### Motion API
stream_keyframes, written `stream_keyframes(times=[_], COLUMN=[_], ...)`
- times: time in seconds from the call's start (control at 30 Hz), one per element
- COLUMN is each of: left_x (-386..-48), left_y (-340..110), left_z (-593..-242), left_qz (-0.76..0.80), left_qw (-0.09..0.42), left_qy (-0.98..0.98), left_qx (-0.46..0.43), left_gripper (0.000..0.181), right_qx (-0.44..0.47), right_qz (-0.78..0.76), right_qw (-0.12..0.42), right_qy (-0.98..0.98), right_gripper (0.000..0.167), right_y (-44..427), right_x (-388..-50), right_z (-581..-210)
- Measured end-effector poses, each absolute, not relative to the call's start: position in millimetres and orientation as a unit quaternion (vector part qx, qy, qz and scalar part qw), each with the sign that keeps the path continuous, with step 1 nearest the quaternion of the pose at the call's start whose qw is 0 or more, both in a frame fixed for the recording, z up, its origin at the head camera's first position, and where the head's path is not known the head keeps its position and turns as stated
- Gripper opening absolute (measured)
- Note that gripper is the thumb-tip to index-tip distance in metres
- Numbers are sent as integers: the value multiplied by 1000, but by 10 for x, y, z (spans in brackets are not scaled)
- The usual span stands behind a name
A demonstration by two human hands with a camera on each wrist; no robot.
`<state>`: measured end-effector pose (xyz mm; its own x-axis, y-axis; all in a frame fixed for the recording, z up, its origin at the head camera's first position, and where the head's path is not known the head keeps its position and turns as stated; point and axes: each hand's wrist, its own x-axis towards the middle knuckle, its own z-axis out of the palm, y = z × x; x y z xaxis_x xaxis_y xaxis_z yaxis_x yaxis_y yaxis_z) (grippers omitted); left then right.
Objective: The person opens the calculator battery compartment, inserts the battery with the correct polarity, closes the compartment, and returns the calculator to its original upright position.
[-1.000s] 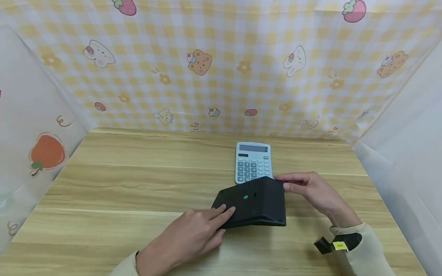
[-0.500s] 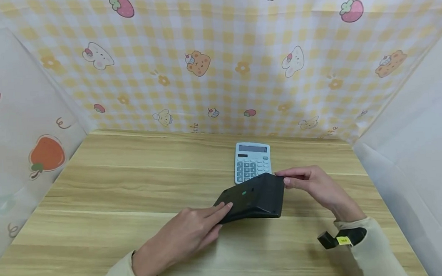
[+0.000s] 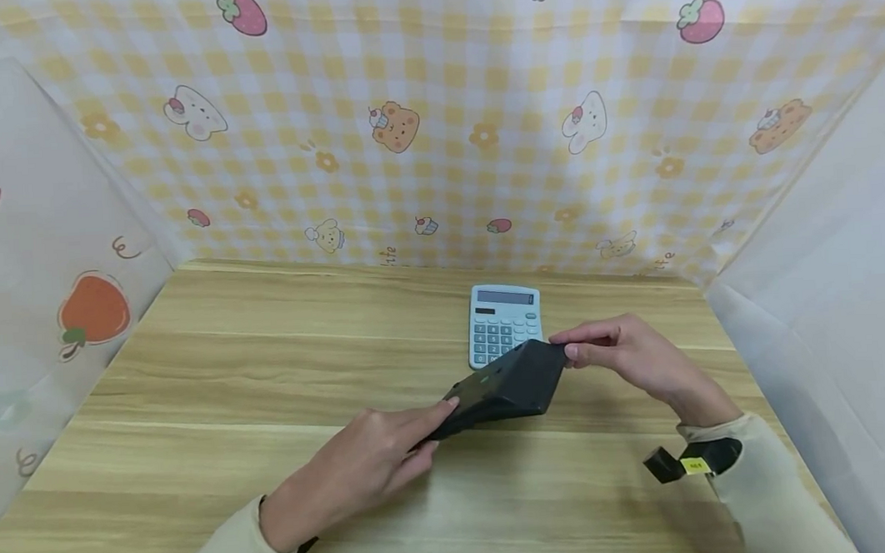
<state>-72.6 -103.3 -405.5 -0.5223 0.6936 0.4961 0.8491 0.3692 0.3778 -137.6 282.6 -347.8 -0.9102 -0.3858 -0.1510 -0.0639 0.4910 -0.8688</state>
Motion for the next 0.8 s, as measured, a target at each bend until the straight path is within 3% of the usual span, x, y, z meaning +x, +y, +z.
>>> stream_keyframes(times=[0.8], left_x=[-810], left_y=[-1073], left_z=[-4025], left_qz=[-354], left_qw=[67], left_qy=[-824], left_qx=[-437], left_gripper=[45], right_qx=[-118], right_qz=[-422], right_qw=[144], right_qy=[887], right_gripper=[28], right_y=[2711], right_x=[-1471], right_z=[-3199])
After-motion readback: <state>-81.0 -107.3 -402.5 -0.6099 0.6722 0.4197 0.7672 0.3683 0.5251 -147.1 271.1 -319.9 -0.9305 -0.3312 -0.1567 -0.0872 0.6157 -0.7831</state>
